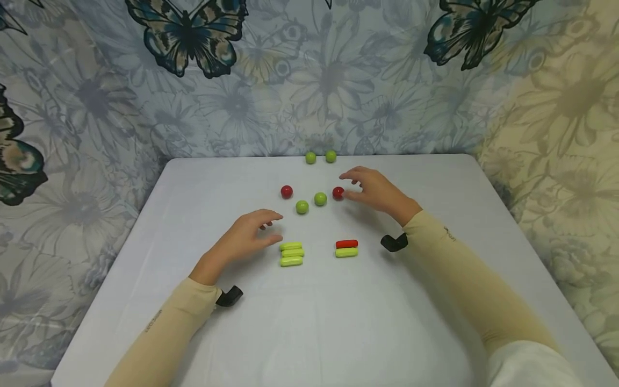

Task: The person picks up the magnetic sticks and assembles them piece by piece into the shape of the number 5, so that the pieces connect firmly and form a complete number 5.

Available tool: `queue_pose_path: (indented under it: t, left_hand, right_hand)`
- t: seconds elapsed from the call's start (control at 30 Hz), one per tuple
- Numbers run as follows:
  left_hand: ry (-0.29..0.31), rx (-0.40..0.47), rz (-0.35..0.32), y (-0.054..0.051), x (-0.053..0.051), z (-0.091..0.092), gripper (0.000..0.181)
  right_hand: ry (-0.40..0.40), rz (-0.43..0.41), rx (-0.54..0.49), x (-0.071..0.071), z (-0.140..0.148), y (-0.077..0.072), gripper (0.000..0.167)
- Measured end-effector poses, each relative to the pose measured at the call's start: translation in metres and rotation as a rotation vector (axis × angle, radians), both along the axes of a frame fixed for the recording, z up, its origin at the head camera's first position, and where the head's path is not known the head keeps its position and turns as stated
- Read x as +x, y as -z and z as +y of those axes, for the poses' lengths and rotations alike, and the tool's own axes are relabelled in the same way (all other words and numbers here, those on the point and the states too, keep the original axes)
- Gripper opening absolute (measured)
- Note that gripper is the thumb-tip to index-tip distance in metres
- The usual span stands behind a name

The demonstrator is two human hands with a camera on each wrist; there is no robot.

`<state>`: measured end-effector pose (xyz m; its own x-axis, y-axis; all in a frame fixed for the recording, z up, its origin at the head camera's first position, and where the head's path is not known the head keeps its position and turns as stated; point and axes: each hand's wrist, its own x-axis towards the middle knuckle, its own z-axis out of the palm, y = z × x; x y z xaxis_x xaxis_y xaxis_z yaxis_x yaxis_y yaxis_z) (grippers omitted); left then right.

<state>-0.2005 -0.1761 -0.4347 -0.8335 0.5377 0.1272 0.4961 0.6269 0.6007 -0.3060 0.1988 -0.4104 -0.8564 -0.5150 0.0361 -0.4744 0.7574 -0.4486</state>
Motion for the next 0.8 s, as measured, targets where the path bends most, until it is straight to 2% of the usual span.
queue_pose_path:
  t: [0.1,0.33,0.63,0.8]
  left_hand:
    - [0.019,-0.012,-0.037,0.005,0.000,0.005,0.048]
    - [0.003,-0.040,-0.097,0.013,0.002,0.010,0.039]
    - [0.013,-0.050,-0.088,0.015,0.002,0.011,0.036]
    - [0.013,-0.055,-0.088,0.016,0.002,0.011,0.036]
  right_hand:
    - [0.000,-0.021,0.009,-0.005,-0.007,0.006,0.049]
    - [0.011,-0.050,0.050,-0.011,-0.017,0.018,0.049]
    - [0.016,-0.053,0.062,-0.017,-0.021,0.028,0.041]
    - [0.048,-0.043,-0.004,-0.014,-0.021,0.029,0.035]
